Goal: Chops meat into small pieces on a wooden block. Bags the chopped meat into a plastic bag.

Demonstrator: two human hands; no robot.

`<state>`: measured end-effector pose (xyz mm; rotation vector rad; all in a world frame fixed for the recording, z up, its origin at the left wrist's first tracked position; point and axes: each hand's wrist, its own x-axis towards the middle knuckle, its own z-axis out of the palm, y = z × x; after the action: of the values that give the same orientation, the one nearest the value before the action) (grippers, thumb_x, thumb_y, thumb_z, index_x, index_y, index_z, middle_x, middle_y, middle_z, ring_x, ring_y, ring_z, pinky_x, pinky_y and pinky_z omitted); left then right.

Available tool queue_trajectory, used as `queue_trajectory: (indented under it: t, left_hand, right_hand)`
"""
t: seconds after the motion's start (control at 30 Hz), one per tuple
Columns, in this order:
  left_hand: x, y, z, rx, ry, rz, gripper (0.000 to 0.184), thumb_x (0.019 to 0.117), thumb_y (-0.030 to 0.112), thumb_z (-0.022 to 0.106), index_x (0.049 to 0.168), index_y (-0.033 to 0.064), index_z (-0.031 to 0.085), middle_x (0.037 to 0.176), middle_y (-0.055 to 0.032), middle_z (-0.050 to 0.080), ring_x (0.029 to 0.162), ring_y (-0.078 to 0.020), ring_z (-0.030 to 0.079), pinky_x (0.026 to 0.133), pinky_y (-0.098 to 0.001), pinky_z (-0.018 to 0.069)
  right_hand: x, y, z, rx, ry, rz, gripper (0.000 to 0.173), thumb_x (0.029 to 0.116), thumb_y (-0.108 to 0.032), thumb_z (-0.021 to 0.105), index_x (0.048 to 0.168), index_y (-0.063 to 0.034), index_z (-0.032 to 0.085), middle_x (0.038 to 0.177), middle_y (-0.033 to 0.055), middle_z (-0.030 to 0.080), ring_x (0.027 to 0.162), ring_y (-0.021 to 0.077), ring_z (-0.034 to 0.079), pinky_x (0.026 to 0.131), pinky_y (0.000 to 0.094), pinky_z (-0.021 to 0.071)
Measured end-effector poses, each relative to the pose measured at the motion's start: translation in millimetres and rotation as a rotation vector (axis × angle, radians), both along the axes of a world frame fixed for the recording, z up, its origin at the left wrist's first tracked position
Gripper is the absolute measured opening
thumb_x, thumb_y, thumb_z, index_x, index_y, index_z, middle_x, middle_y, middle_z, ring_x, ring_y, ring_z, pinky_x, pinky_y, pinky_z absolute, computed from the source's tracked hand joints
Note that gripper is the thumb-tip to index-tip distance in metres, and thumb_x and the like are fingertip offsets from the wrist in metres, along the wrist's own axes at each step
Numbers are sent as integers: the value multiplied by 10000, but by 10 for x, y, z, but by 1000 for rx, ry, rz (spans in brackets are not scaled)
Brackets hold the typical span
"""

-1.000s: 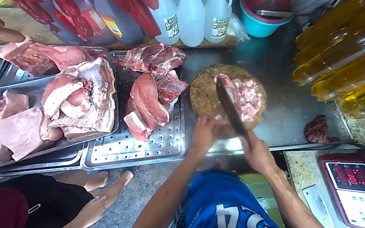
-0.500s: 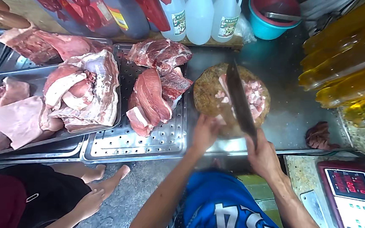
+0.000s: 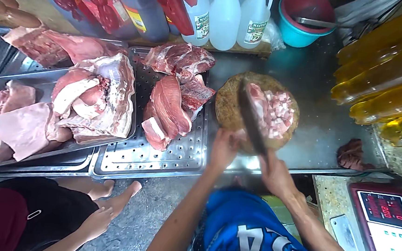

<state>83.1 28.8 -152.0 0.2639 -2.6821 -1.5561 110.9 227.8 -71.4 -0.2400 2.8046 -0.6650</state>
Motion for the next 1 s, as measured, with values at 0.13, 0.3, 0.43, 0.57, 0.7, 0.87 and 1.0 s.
queue_trajectory:
  t: [0.13,0.3,0.43,0.57,0.7,0.87,1.0]
  left_hand:
    - [-124,53,128,-42,-71,-4,260,978,221,650,1167,47,691,1220,-142,641,1004,-163,693,910,-291,587]
    - [-160,63,187,-12,-119,7,306,968,303,684,1155,63,716,1209,-117,655,1027,-151,693,936,-297,584]
    - [-6,5,96,77,-69,52,304,939,234,703,1174,41,690,1195,-124,643,993,-141,696,882,-282,604]
    - [13,42,64,56,-5,40,253,938,182,686,1145,37,695,1170,-120,662,960,-140,699,850,-280,605]
    - [-125,133,73,-177,4,-60,257,976,225,630,1163,75,725,1165,-115,689,1054,-205,678,963,-354,553]
    - [-202,135,15,-177,74,-23,239,993,247,613,1110,111,771,1166,-124,676,1057,-207,671,965,-343,549]
    - [-33,69,-49,33,208,134,220,928,165,674,1109,51,726,1173,-139,642,920,-152,676,776,-285,600]
  right_hand:
    - [-115,41,-115,59,-134,1,411,1081,-411,434,1291,-81,560,766,79,667,715,267,697,682,467,576]
    - [-199,76,303,-78,272,-36,386,1056,-360,472,1202,-26,598,653,15,591,538,156,600,512,366,526]
    - [-138,-38,414,-194,485,-51,342,1043,-300,516,1144,18,588,658,-14,574,527,64,555,491,251,494]
    - [-81,-189,-7,39,-53,-57,470,1085,-366,445,1391,-16,516,791,113,690,716,292,708,684,478,588]
    - [-158,-175,-142,100,-228,-40,478,1091,-405,420,1426,-71,491,867,124,705,825,313,722,770,495,583]
    - [-188,19,-18,-34,74,-49,409,1071,-388,457,1260,-50,585,687,48,635,616,221,662,595,425,562]
    - [-194,-8,238,-155,366,-16,372,1048,-334,493,1178,-1,596,638,-16,572,522,98,566,495,292,502]
